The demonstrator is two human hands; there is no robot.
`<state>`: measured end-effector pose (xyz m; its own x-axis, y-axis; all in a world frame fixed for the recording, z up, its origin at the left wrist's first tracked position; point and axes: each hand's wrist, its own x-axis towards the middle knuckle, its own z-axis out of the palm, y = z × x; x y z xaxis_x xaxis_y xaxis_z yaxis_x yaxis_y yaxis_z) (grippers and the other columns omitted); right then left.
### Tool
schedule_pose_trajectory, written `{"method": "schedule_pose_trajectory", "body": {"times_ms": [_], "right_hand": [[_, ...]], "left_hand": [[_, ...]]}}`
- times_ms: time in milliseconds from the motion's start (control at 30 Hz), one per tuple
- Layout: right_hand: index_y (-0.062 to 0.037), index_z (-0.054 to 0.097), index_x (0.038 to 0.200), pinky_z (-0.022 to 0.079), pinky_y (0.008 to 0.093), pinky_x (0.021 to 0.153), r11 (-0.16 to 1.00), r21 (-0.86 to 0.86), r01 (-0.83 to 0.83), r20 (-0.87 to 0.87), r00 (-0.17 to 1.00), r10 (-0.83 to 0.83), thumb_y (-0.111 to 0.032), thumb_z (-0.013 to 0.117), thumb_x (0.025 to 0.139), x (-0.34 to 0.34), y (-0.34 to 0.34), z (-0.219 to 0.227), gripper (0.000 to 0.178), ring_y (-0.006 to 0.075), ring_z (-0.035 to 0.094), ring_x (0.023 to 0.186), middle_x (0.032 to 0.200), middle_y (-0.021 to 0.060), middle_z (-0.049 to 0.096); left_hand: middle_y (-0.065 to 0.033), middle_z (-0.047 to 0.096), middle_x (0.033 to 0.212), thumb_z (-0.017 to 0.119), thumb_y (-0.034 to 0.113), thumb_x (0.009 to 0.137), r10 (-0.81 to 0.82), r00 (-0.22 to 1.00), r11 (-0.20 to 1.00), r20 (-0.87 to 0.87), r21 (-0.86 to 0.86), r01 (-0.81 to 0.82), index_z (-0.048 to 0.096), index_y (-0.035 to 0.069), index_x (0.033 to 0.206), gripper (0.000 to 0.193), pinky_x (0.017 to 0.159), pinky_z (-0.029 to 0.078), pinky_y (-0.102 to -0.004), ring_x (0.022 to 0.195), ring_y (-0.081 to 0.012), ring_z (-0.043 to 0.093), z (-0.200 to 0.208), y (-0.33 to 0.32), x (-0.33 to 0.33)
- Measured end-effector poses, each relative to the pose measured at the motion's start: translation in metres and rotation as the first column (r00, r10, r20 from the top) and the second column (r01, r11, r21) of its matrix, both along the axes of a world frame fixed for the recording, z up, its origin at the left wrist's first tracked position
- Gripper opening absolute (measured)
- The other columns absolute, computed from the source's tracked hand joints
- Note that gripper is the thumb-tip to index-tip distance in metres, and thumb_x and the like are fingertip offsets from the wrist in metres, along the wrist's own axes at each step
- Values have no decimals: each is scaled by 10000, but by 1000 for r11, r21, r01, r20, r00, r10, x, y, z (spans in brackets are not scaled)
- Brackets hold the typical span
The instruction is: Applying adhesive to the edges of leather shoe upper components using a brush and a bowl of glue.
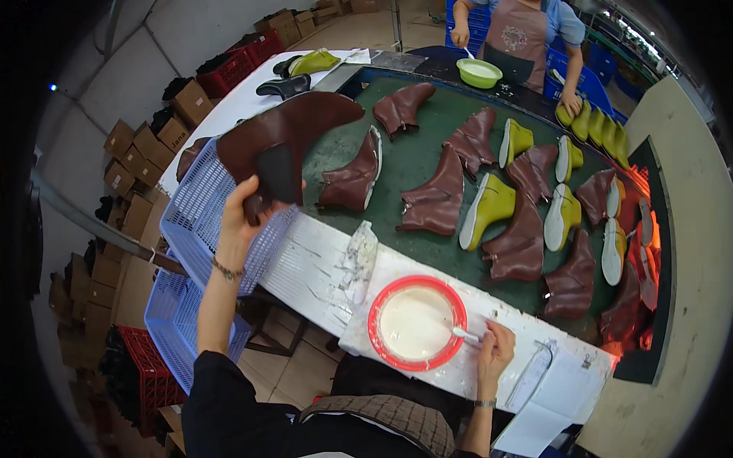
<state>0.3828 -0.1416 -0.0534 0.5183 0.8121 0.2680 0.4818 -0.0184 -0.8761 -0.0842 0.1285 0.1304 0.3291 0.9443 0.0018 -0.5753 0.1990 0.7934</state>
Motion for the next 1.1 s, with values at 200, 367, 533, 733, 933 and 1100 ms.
{"method": "schedule_pose_trajectory", "body": {"times_ms": [200, 367, 533, 733, 933, 1100], "right_hand": [[10, 745, 1127, 508, 370, 918, 996, 74, -48, 300, 954, 24, -42, 659, 949, -5, 75, 96, 204, 262, 652, 1005, 1054, 129, 702], [4, 757, 1098, 528, 322, 820, 969, 27, -247, 304, 925, 227, 21, 725, 886, -60, 160, 132, 215, 224, 661, 917, 1008, 125, 696], [-33, 684, 1303, 522, 261, 712, 896, -149, -418, -217, 898, 382, -40, 774, 904, -148, 266, 87, 409, 120, 630, 750, 964, 75, 670], [-70, 613, 1396, 537, 307, 678, 961, -192, -201, -25, 980, 200, -69, 762, 902, -212, 374, 43, 516, 160, 626, 749, 1014, 84, 634], [-112, 634, 1359, 533, 418, 855, 853, -90, -514, 165, 837, 522, -98, 751, 896, -331, 434, 87, 477, 297, 605, 1011, 1161, 120, 604], [-207, 661, 1346, 418, 500, 981, 789, -198, -581, 664, 513, 545, -267, 739, 910, -355, 515, 67, 447, 372, 504, 1241, 1417, 113, 557]], "left_hand": [[-96, 714, 1266, 867, -11, 735, 422, 552, 867, -720, 499, -12, 501, 110, 1419, 785, 989, 533, -354, 1140, -230, 692, 38, 137, 1], [-204, 711, 1261, 837, 22, 679, 470, 143, 774, -871, 484, 408, 487, 172, 1399, 814, 997, 540, -423, 1171, -404, 684, 1, 231, -43], [-200, 690, 1295, 878, 25, 627, 350, 239, 660, -906, 420, 623, 482, 100, 1402, 873, 1029, 534, -425, 1212, -392, 659, -54, 279, -78], [-227, 555, 1466, 958, 217, 613, 85, -13, 588, -996, 40, 808, 399, 81, 1527, 1080, 1172, 434, -441, 1367, -390, 540, -108, 318, -72], [-210, 643, 1372, 864, 278, 728, -121, -52, 680, -991, -121, 723, 415, 92, 1548, 953, 1103, 498, -408, 1316, -353, 603, -118, 338, -156], [-159, 769, 1106, 796, 184, 795, 240, 264, 757, -934, 350, 551, 705, 58, 1294, 523, 822, 581, -367, 890, -222, 743, -44, 341, -132]]}}
